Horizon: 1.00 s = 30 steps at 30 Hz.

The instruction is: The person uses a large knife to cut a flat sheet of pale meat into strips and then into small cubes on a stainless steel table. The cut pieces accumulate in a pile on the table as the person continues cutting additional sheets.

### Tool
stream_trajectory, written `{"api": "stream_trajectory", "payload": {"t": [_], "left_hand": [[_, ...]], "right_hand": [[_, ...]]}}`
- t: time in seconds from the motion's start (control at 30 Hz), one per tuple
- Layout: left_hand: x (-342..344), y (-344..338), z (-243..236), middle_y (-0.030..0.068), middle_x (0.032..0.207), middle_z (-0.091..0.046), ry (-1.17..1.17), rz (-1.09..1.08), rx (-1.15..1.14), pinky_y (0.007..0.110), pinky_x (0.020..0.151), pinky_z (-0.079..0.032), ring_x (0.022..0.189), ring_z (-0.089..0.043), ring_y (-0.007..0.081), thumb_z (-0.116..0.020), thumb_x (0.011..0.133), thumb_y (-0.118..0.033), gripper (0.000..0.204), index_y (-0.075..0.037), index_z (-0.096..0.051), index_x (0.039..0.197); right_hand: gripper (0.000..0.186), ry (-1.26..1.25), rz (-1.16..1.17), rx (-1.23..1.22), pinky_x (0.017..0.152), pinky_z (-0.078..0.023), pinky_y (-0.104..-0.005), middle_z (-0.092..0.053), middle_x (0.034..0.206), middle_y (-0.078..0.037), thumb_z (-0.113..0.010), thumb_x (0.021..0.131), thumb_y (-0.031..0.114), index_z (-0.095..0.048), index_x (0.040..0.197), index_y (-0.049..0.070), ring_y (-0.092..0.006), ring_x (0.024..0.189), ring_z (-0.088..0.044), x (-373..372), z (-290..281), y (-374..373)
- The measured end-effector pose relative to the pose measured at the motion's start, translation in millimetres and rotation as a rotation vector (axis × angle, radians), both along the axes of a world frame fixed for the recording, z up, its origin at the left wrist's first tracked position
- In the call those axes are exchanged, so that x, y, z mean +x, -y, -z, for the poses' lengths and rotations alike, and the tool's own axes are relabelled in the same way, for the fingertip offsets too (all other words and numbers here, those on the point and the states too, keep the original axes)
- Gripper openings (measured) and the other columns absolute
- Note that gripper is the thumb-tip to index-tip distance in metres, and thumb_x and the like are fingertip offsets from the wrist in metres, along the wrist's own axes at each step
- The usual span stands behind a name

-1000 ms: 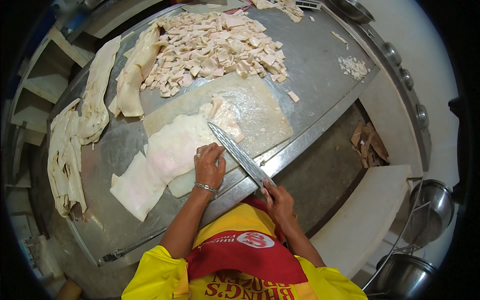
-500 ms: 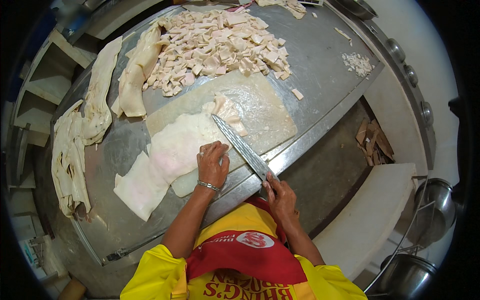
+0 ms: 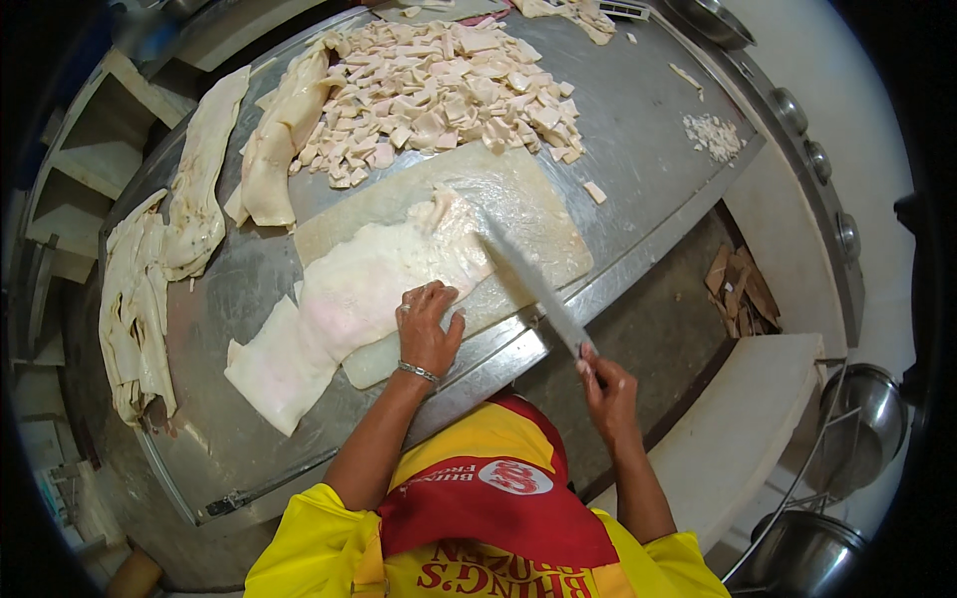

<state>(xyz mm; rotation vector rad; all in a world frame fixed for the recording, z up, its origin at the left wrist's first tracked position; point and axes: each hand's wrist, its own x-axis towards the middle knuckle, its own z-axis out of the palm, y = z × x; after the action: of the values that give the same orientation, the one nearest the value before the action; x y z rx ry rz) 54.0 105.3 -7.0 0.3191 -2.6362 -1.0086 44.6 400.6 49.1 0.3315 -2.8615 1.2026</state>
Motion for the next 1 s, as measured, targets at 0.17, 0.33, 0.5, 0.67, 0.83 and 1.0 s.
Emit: {"api": "stream_trajectory", "payload": {"t": [0.17, 0.33, 0.5, 0.67, 0.83, 1.0], "left_hand": [[-1.7, -6.0, 1.5, 0.0113, 0.134, -0.059, -0.020, -0.024, -0.117, 0.047, 0.101, -0.038, 0.120, -0.051, 0.0331, -0.069, 0.083, -0.017, 0.044, -0.009, -0.063, 0.126], [-0.2, -3.7, 5.8, 0.0111, 0.133, -0.060, -0.032, -0.013, -0.132, 0.047, 0.100, -0.038, 0.120, -0.051, 0.0322, -0.068, 0.083, -0.016, 0.043, -0.009, -0.063, 0.125], [1.4, -3.2, 11.3, 0.0111, 0.132, -0.060, -0.050, -0.016, -0.165, 0.047, 0.100, -0.038, 0.119, -0.051, 0.0324, -0.068, 0.082, -0.015, 0.042, -0.010, -0.064, 0.123], [0.0, -7.2, 2.2, 0.0091, 0.130, -0.062, -0.017, -0.028, -0.158, 0.045, 0.100, -0.038, 0.120, -0.052, 0.0282, -0.069, 0.082, -0.018, 0.038, -0.009, -0.066, 0.119], [9.3, -7.5, 1.8, 0.0094, 0.131, -0.061, 0.035, -0.023, -0.124, 0.046, 0.102, -0.034, 0.124, -0.049, 0.0292, -0.069, 0.083, -0.022, 0.038, -0.009, -0.064, 0.119], [10.8, -8.2, 5.8, 0.0095, 0.131, -0.060, 0.024, -0.014, -0.126, 0.047, 0.105, -0.032, 0.125, -0.048, 0.0293, -0.069, 0.084, -0.023, 0.038, -0.009, -0.065, 0.118]], "right_hand": [[0.026, 0.156, -0.101, 0.091, 0.067, -0.053, -0.0344, -0.071, 0.084, -0.022, -0.074, 0.093, 0.016, -0.075, 0.116, 0.004, -0.0255, 0.071, -0.070, 18.7, -13.0, 17.5], [0.027, 0.074, -0.173, 0.162, 0.059, -0.050, -0.0420, -0.066, 0.075, -0.017, -0.075, 0.092, 0.025, -0.076, 0.116, 0.011, -0.0305, 0.062, -0.064, 1.6, -7.4, 32.5], [0.030, 0.003, -0.169, 0.261, 0.058, -0.049, -0.0455, -0.062, 0.070, -0.017, -0.073, 0.093, 0.030, -0.075, 0.120, 0.016, -0.0342, 0.063, -0.063, -11.4, 3.8, 49.7], [0.033, -0.120, -0.126, 0.228, 0.058, -0.050, -0.0462, -0.062, 0.070, -0.018, -0.074, 0.093, 0.027, -0.073, 0.124, 0.018, -0.0348, 0.063, -0.064, -32.1, 35.7, 59.9], [0.027, -0.095, -0.105, -0.007, 0.060, -0.051, -0.0434, -0.067, 0.075, -0.019, -0.073, 0.094, 0.023, -0.075, 0.120, 0.018, -0.0312, 0.063, -0.065, -58.0, 13.6, 36.1], [0.029, 0.219, -0.237, 0.195, 0.066, -0.053, -0.0328, -0.071, 0.086, -0.022, -0.073, 0.094, 0.019, -0.073, 0.119, 0.005, -0.0200, 0.068, -0.067, -31.0, -32.8, 13.6]]}}
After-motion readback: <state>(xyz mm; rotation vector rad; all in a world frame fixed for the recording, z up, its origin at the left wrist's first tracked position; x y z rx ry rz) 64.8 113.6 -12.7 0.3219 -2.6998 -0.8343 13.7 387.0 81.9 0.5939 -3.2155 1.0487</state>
